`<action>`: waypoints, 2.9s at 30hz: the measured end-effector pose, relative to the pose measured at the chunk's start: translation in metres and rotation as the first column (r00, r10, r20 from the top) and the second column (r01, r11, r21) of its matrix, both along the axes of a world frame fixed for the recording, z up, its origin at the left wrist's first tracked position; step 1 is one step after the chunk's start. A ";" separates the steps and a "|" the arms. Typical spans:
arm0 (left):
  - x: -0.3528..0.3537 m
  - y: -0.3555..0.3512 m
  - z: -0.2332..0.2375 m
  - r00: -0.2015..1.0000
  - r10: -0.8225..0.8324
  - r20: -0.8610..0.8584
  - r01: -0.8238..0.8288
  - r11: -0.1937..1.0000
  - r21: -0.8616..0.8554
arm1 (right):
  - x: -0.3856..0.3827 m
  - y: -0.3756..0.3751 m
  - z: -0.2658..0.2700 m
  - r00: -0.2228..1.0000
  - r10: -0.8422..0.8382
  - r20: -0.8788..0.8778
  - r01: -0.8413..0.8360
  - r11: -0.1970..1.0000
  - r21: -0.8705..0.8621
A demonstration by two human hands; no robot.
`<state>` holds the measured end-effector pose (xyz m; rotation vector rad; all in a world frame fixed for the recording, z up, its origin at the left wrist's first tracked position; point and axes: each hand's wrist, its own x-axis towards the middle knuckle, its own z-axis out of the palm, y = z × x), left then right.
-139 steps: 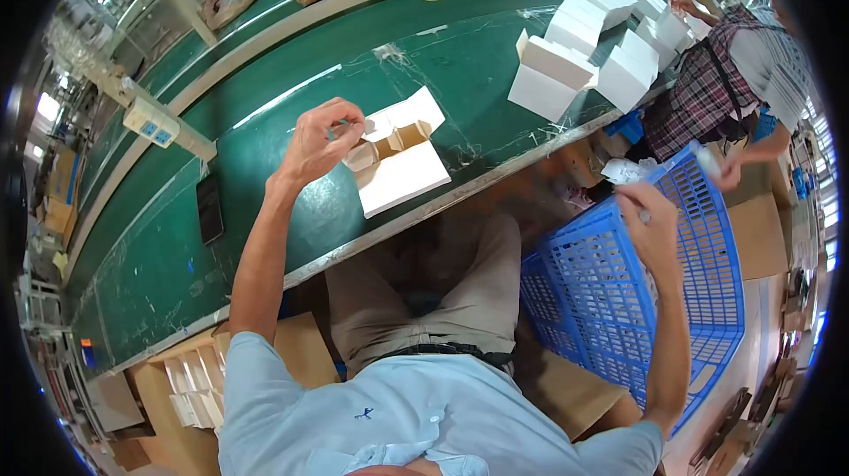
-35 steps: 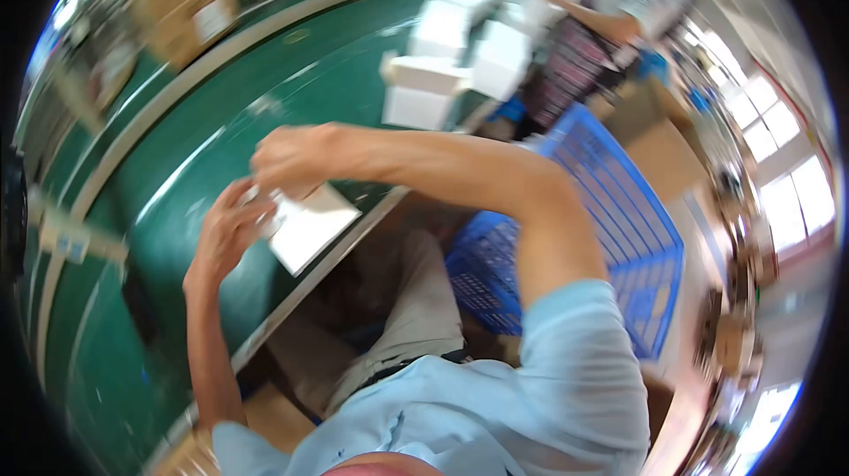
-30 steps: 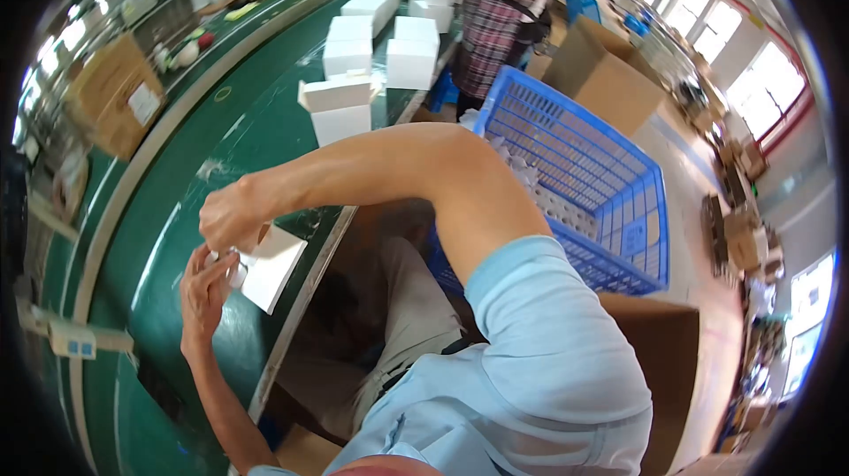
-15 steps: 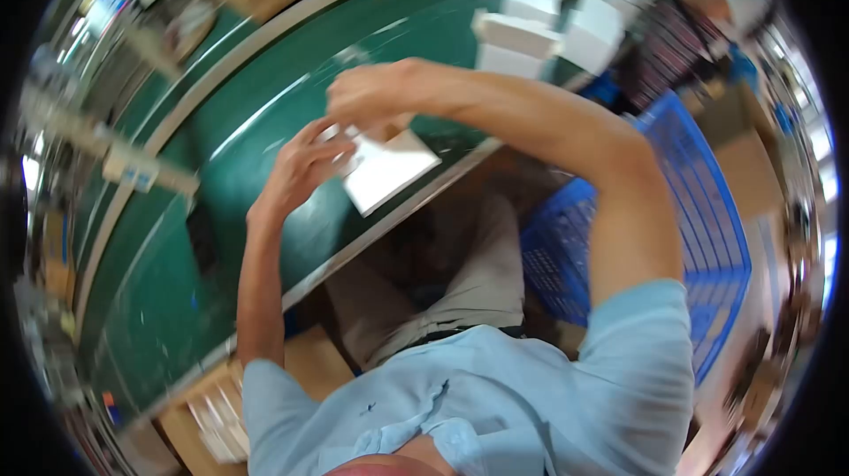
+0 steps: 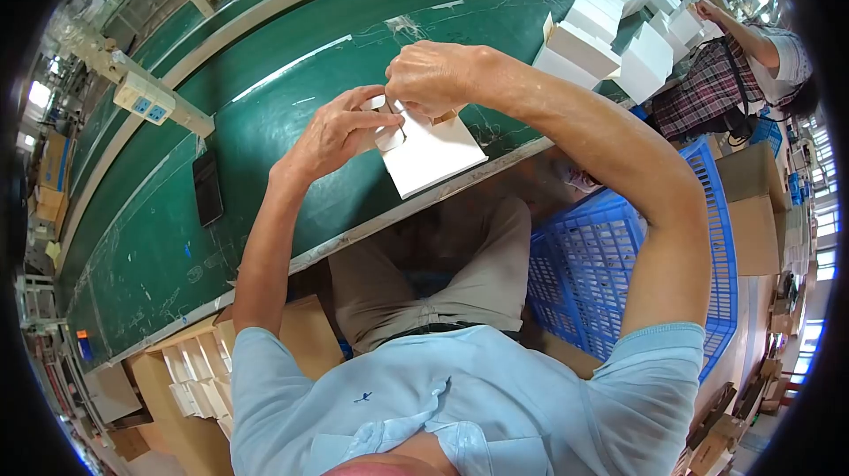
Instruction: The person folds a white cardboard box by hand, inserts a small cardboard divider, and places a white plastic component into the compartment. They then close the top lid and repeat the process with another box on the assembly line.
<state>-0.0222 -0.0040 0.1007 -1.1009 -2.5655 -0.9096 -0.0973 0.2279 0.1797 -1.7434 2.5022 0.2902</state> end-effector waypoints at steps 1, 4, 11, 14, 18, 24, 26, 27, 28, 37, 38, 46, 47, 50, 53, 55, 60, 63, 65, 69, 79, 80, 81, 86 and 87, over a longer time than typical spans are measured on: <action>0.000 0.000 0.000 1.000 0.001 0.001 -0.001 1.000 0.002 | 0.001 0.000 0.000 1.000 0.001 0.001 -0.001 1.000 0.002; 0.000 0.001 0.001 1.000 0.000 0.008 -0.001 1.000 0.004 | 0.001 0.002 -0.002 0.999 0.038 -0.016 -0.039 0.999 -0.036; -0.001 0.001 0.003 1.000 -0.003 0.024 0.003 1.000 0.013 | -0.005 -0.001 -0.009 0.996 0.079 -0.047 -0.078 0.997 0.030; -0.003 0.001 0.001 1.000 -0.007 0.002 0.007 1.000 0.009 | -0.005 -0.003 -0.010 0.994 0.092 -0.061 -0.087 0.992 0.087; -0.003 0.001 0.000 1.000 -0.016 0.021 0.015 0.999 0.042 | -0.006 -0.002 -0.011 0.990 0.123 -0.071 -0.117 0.989 0.087; -0.001 0.001 0.001 0.999 0.008 0.047 -0.010 0.999 0.037 | -0.004 0.002 -0.014 0.995 0.084 -0.052 -0.090 0.988 -0.123; 0.001 0.001 0.001 0.998 0.009 0.057 -0.012 0.999 0.049 | -0.004 0.006 -0.018 0.993 0.091 -0.069 -0.102 0.978 -0.181; 0.001 0.002 0.001 0.998 0.009 0.067 -0.013 0.998 0.061 | -0.005 0.007 -0.020 0.992 0.097 -0.085 -0.115 0.965 -0.237; 0.001 0.002 0.001 0.998 0.009 0.064 -0.013 0.998 0.061 | -0.004 0.009 -0.023 0.991 0.097 -0.089 -0.115 0.965 -0.237; 0.005 0.007 0.007 0.991 0.078 0.107 -0.086 0.994 0.068 | 0.002 0.019 -0.041 0.987 0.050 -0.151 -0.116 0.875 -0.470; 0.003 0.007 0.007 0.991 0.072 0.110 -0.078 0.995 0.057 | 0.003 0.019 -0.042 0.987 0.043 -0.156 -0.113 0.875 -0.472; 0.004 0.010 0.007 0.991 0.120 0.063 -0.123 0.992 0.036 | 0.005 0.021 -0.044 0.985 0.017 -0.172 -0.102 0.862 -0.497; 0.005 0.009 0.007 0.992 0.121 0.046 -0.122 0.992 0.010 | 0.004 0.023 -0.044 0.986 0.022 -0.164 -0.102 0.859 -0.501; 0.006 0.008 0.007 0.993 0.119 0.023 -0.118 0.993 -0.029 | 0.001 0.030 -0.039 0.998 -0.018 -0.061 -0.016 0.863 -0.505; 0.004 0.006 0.003 0.991 0.132 -0.016 -0.133 0.988 -0.083 | 0.002 0.033 -0.034 0.987 -0.103 0.123 0.152 0.842 -0.518; 0.005 0.007 0.006 0.989 0.142 -0.049 -0.147 0.981 -0.124 | 0.003 0.034 -0.032 0.967 -0.144 0.212 0.237 0.813 -0.531; 0.012 0.010 0.012 0.984 0.175 0.021 -0.172 0.979 -0.112 | -0.002 0.032 -0.027 0.974 -0.115 0.193 0.197 0.850 -0.488; 0.011 0.009 0.007 0.984 0.166 0.058 -0.164 0.986 -0.044 | -0.003 0.026 -0.023 0.950 -0.212 0.228 0.289 0.871 -0.396; 0.011 0.009 0.006 0.980 0.172 0.095 -0.169 0.985 -0.036 | -0.005 0.022 -0.022 0.959 -0.194 0.207 0.263 0.882 -0.391; 0.008 0.010 0.003 0.978 0.147 0.147 -0.152 0.988 0.019 | -0.010 0.019 -0.016 0.971 -0.145 0.189 0.200 0.927 -0.318; -0.001 0.008 -0.007 0.990 0.111 0.088 -0.122 0.984 0.132 | -0.008 0.011 -0.010 1.000 -0.019 -0.006 0.017 0.979 -0.205; -0.003 0.007 -0.007 0.993 0.078 0.091 -0.088 0.989 0.116 | -0.008 0.011 -0.006 1.000 -0.013 -0.016 0.010 0.984 -0.177; -0.003 0.007 -0.006 0.995 0.044 0.095 -0.054 0.994 0.100 | -0.008 0.011 -0.005 1.000 -0.008 -0.025 0.004 0.989 -0.149; 0.005 0.011 -0.001 0.983 0.122 0.137 -0.131 0.990 0.060 | -0.016 0.005 -0.007 0.989 -0.081 0.122 0.107 0.968 -0.228; 0.007 0.012 -0.001 0.978 0.158 0.134 -0.169 0.983 0.077 | -0.019 0.007 -0.009 0.973 -0.103 0.205 0.158 0.948 -0.276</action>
